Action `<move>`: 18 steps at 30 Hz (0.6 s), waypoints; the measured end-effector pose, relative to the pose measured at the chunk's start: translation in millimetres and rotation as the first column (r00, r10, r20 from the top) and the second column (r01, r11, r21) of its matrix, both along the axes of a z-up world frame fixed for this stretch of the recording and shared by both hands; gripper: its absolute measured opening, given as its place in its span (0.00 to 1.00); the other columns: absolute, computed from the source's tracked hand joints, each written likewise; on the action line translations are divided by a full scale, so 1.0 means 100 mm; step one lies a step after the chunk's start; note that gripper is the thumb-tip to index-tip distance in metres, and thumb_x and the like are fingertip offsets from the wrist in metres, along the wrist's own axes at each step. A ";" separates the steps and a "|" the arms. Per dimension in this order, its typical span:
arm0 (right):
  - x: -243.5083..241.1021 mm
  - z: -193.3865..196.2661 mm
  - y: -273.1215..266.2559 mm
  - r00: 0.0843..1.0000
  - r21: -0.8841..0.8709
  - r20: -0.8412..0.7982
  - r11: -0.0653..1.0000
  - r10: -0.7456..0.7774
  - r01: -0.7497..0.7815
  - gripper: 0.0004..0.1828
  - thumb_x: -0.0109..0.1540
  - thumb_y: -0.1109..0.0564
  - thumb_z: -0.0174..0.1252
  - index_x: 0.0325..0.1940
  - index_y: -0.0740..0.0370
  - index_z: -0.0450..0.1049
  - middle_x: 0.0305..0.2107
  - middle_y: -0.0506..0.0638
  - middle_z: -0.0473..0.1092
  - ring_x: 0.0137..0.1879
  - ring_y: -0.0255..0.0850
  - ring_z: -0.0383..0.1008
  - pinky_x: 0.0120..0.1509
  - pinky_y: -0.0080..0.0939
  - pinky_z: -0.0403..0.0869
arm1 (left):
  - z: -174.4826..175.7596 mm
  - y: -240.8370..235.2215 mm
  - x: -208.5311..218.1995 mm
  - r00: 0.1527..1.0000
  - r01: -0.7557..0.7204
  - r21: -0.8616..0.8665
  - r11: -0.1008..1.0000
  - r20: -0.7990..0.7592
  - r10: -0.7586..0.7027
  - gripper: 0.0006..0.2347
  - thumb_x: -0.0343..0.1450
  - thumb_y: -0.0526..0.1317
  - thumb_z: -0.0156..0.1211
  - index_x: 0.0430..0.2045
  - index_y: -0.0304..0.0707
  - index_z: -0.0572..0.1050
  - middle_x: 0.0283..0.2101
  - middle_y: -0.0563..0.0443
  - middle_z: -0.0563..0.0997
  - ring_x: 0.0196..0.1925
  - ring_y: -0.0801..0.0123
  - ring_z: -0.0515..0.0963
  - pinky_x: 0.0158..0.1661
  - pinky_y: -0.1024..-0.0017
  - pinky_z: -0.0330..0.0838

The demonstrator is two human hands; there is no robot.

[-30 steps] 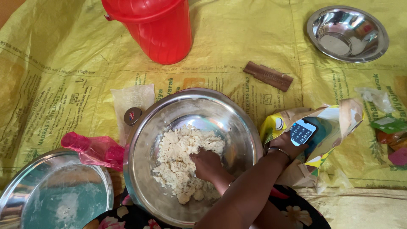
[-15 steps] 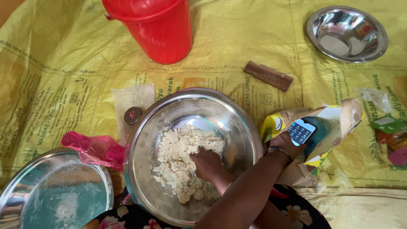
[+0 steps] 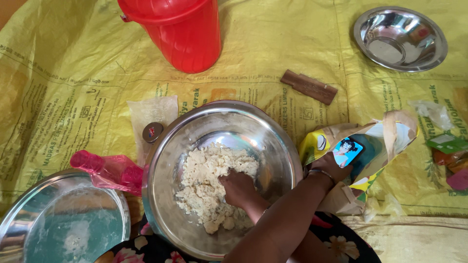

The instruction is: The person kneads dough in a metal bowl by hand, adding water from a pink bottle to adjust consistency. The dough is gradually formed into a cohesive ball.

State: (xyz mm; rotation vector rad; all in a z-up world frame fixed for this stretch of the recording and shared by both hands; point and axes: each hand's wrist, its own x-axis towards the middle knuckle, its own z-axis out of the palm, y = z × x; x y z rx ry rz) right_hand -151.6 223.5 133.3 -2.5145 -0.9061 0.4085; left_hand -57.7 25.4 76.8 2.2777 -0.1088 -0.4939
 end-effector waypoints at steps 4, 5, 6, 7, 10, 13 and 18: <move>0.01 0.04 0.00 0.999 -0.048 -0.032 0.999 0.007 -0.009 0.27 0.51 0.65 0.61 0.55 0.55 0.77 0.44 0.61 0.73 0.46 0.56 0.77 0.47 0.55 0.77 | 0.08 0.03 -0.01 0.999 -0.010 -0.012 1.000 -0.048 0.009 0.34 0.63 0.60 0.60 0.55 0.31 0.75 0.57 0.30 0.78 0.60 0.44 0.77 0.59 0.54 0.71; 0.01 0.05 0.00 0.999 -0.061 -0.045 0.998 0.009 -0.012 0.27 0.51 0.65 0.61 0.55 0.55 0.77 0.44 0.61 0.73 0.46 0.56 0.77 0.47 0.55 0.77 | 0.10 0.05 -0.01 0.998 -0.001 -0.024 1.000 -0.069 -0.001 0.33 0.62 0.60 0.59 0.55 0.32 0.76 0.57 0.31 0.79 0.59 0.44 0.78 0.58 0.54 0.72; 0.02 0.06 0.01 0.999 -0.060 -0.040 0.998 0.012 -0.015 0.27 0.51 0.65 0.61 0.56 0.55 0.77 0.44 0.62 0.73 0.46 0.56 0.77 0.47 0.55 0.77 | 0.13 0.06 -0.01 0.996 0.008 -0.037 0.999 -0.090 -0.012 0.32 0.62 0.60 0.58 0.54 0.33 0.77 0.56 0.31 0.80 0.59 0.44 0.79 0.58 0.54 0.72; 0.02 0.06 0.01 0.999 -0.060 -0.036 0.998 0.016 -0.018 0.28 0.51 0.65 0.61 0.56 0.55 0.77 0.44 0.62 0.73 0.46 0.56 0.77 0.47 0.55 0.77 | 0.16 0.07 -0.03 0.999 0.000 -0.018 1.000 -0.049 -0.001 0.33 0.62 0.60 0.59 0.55 0.31 0.76 0.57 0.30 0.79 0.59 0.44 0.78 0.59 0.54 0.71; 0.01 0.05 0.01 1.000 -0.050 -0.027 0.999 0.013 -0.014 0.28 0.50 0.65 0.61 0.56 0.56 0.77 0.44 0.62 0.73 0.46 0.56 0.77 0.48 0.55 0.77 | 0.26 0.10 -0.06 0.999 -0.025 0.015 1.000 0.040 0.024 0.35 0.62 0.61 0.62 0.55 0.28 0.74 0.57 0.28 0.77 0.60 0.42 0.76 0.60 0.54 0.69; 0.01 0.05 0.01 1.000 -0.025 -0.010 1.000 0.005 -0.006 0.29 0.50 0.65 0.61 0.56 0.56 0.77 0.44 0.62 0.73 0.46 0.56 0.77 0.48 0.55 0.77 | 0.41 0.15 -0.08 0.998 -0.046 0.002 0.999 0.048 0.046 0.34 0.61 0.60 0.62 0.53 0.28 0.76 0.55 0.27 0.77 0.59 0.41 0.76 0.59 0.53 0.70; 0.02 0.02 0.01 0.999 -0.048 -0.049 0.999 0.019 -0.021 0.29 0.51 0.65 0.60 0.57 0.55 0.77 0.43 0.61 0.74 0.48 0.56 0.77 0.49 0.55 0.77 | 0.64 0.22 -0.10 0.987 -0.153 -0.064 0.986 -0.067 0.148 0.33 0.62 0.60 0.60 0.49 0.26 0.78 0.54 0.26 0.79 0.59 0.42 0.79 0.59 0.56 0.73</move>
